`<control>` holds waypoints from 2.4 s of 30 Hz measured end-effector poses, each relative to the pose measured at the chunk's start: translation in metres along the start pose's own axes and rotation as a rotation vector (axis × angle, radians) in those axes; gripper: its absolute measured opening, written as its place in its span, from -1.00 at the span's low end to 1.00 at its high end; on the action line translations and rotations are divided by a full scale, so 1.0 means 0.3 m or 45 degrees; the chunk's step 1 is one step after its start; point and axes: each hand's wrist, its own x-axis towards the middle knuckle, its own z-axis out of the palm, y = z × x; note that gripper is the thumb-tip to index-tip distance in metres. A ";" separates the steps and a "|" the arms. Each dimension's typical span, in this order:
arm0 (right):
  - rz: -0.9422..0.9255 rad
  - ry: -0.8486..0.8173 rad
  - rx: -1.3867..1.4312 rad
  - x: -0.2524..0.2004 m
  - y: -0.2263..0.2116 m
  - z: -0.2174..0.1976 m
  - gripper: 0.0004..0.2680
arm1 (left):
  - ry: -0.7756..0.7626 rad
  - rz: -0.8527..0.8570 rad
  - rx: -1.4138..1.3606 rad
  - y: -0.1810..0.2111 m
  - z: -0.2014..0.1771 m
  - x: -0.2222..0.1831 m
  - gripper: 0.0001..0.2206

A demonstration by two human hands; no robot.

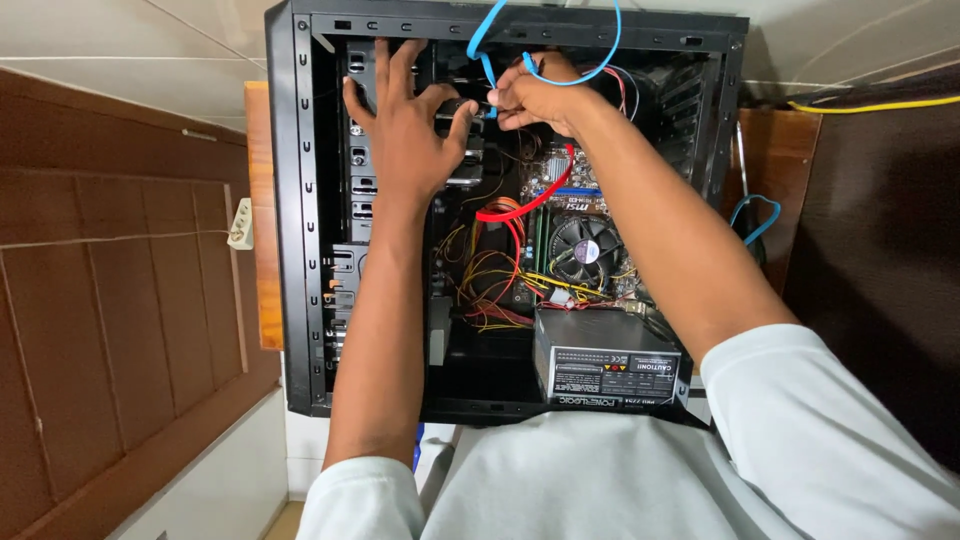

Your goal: Connecting and organizing internal cables inside a desktop computer case.

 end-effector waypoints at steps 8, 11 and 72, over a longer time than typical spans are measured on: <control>-0.040 -0.056 0.145 0.018 0.042 -0.021 -0.89 | -0.032 -0.006 -0.003 0.018 -0.014 0.002 -0.64; -0.026 -0.058 0.175 0.021 0.050 -0.023 -0.90 | -0.049 -0.021 -0.007 0.022 -0.013 0.003 -0.64; -0.072 0.193 0.254 0.028 0.097 0.055 -0.74 | -0.047 -0.020 0.011 0.036 -0.005 0.006 -0.58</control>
